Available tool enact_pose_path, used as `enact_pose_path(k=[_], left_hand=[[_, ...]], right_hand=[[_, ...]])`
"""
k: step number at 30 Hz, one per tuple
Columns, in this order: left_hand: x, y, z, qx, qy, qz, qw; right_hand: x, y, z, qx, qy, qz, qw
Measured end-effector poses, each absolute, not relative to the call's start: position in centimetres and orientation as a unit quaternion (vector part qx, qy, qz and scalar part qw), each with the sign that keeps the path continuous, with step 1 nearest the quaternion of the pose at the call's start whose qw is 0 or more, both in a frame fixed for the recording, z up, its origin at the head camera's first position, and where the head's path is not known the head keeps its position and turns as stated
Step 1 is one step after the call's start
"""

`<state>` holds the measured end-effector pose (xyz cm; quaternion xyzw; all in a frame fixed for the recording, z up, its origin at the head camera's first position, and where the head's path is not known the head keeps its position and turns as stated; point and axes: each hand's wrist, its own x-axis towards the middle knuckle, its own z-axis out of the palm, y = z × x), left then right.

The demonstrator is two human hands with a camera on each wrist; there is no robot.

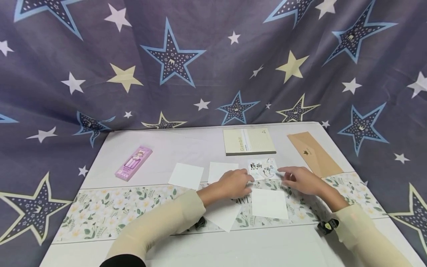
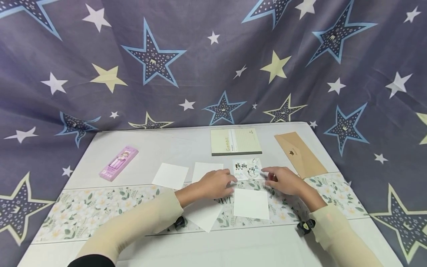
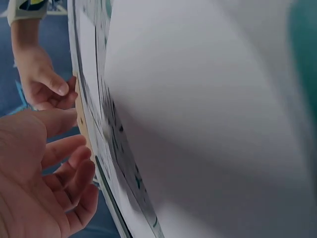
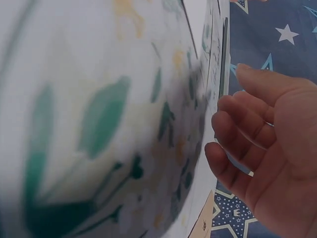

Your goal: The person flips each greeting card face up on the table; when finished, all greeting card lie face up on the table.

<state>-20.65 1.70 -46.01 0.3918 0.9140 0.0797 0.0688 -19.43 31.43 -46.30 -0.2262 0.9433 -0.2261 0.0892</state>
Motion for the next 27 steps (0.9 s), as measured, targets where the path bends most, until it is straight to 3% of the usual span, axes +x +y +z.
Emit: enact_pose_path(k=[14,27], left_hand=[[-16.4,1.9,-46.5,0.436,0.897,0.019,0.071],[-16.2,2.9,-47.0,0.44,0.895,-0.046,0.057]], right_hand=[[-16.6,31.4,-47.2,-0.243,0.942,-0.218,0.073],[-16.2,31.3,-47.1,-0.278,0.939,-0.199,0.034]])
